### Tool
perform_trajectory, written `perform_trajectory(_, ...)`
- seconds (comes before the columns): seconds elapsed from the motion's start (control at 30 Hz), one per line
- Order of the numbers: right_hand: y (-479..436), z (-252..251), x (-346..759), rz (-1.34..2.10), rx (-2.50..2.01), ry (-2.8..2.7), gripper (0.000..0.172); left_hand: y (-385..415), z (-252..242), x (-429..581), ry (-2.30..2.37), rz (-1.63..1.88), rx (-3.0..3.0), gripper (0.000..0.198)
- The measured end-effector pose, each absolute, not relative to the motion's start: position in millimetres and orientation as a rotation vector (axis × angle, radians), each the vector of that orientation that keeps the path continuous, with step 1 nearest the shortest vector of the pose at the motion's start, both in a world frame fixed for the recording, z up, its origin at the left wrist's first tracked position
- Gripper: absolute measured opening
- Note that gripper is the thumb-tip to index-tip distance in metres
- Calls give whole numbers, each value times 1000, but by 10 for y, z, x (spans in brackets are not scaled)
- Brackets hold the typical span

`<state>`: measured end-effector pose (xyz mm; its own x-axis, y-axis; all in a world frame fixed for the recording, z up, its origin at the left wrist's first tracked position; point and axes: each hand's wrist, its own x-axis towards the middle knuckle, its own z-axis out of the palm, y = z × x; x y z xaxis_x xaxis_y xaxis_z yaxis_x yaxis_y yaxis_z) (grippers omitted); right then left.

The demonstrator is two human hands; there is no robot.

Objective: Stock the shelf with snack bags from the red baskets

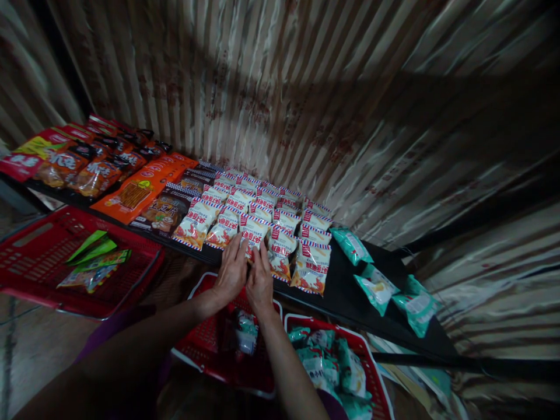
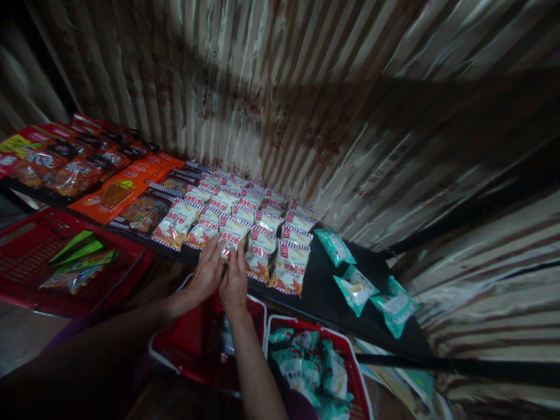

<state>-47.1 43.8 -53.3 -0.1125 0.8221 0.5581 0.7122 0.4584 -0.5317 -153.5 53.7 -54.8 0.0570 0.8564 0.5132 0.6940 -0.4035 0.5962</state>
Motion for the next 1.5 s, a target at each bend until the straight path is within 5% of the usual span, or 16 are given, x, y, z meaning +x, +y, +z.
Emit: perform_trajectory(1.5, 515, -491, -238, -426, -1714, -1820, 51, 598, -569, -1444, 1627, 1171, 2350, 58)
